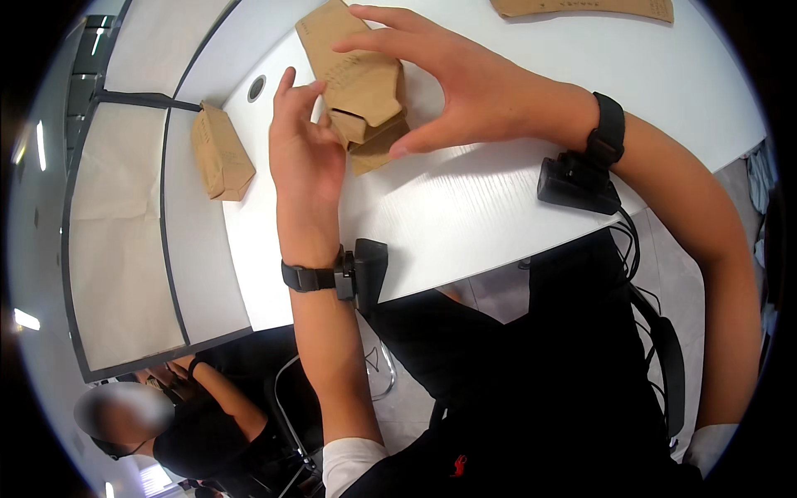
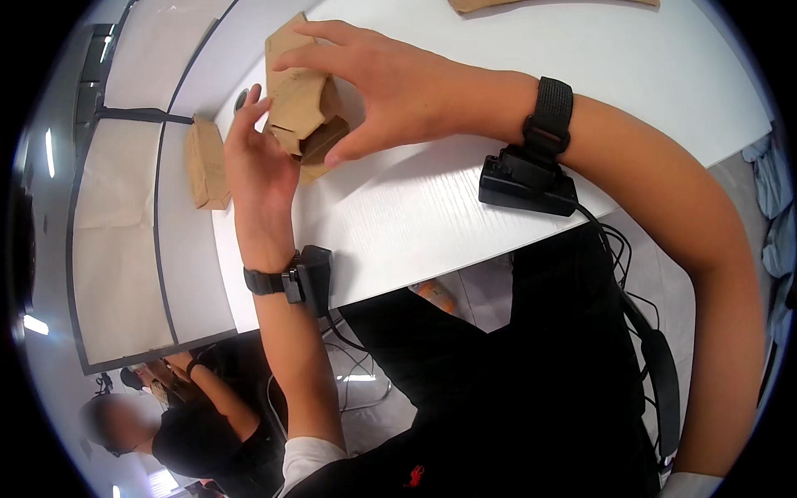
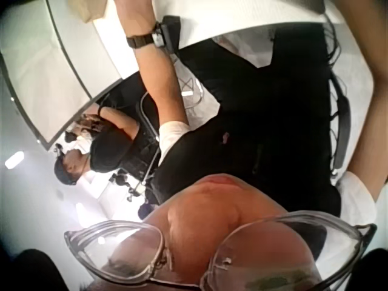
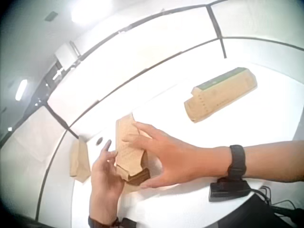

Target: The person assembles several cardboard boxes by hand on a white desk, folding the flaps and interlocking them to form the structure.

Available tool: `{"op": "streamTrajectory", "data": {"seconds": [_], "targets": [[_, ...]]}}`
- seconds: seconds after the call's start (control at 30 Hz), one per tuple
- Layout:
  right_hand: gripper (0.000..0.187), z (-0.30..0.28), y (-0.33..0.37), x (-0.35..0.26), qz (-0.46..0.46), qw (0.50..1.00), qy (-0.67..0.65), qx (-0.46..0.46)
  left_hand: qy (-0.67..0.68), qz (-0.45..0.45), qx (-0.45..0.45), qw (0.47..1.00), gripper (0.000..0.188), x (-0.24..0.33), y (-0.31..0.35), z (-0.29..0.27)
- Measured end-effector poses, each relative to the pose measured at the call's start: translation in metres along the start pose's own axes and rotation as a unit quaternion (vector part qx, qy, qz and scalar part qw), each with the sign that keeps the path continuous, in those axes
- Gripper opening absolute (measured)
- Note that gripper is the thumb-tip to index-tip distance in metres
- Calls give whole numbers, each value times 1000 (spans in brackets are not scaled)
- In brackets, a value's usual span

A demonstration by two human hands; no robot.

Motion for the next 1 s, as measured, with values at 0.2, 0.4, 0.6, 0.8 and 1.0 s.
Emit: {"op": "streamTrajectory", "data": {"seconds": [0.2,0.4,0.6,0.8,1.0], "targets": [[61,-3,2,31,78,994,-65,35,15,21,-148,989,76,-4,0,32],[50,-15,0,30,83,993,-65,56,-496,280,13,822,76,32,16,37],[64,-6,-1,14,69,995,-75,-10,-518,434,17,737,53,50,32,52],[47,-26,-6,9,31,998,-10,54,-495,522,58,692,24,62,51,59],[12,-33,-6,25,190,958,-216,21,-459,524,22,717,9,62,52,50]]}}
Point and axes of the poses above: each hand's wrist, its own y-axis away from the middle knuckle, its own z-axis out of the palm, x = y × z, the point moved 9 cm from there along -y, towards the middle knuckle, and after that the axes turned 6 degrees about -x, right-handed, at the moved point
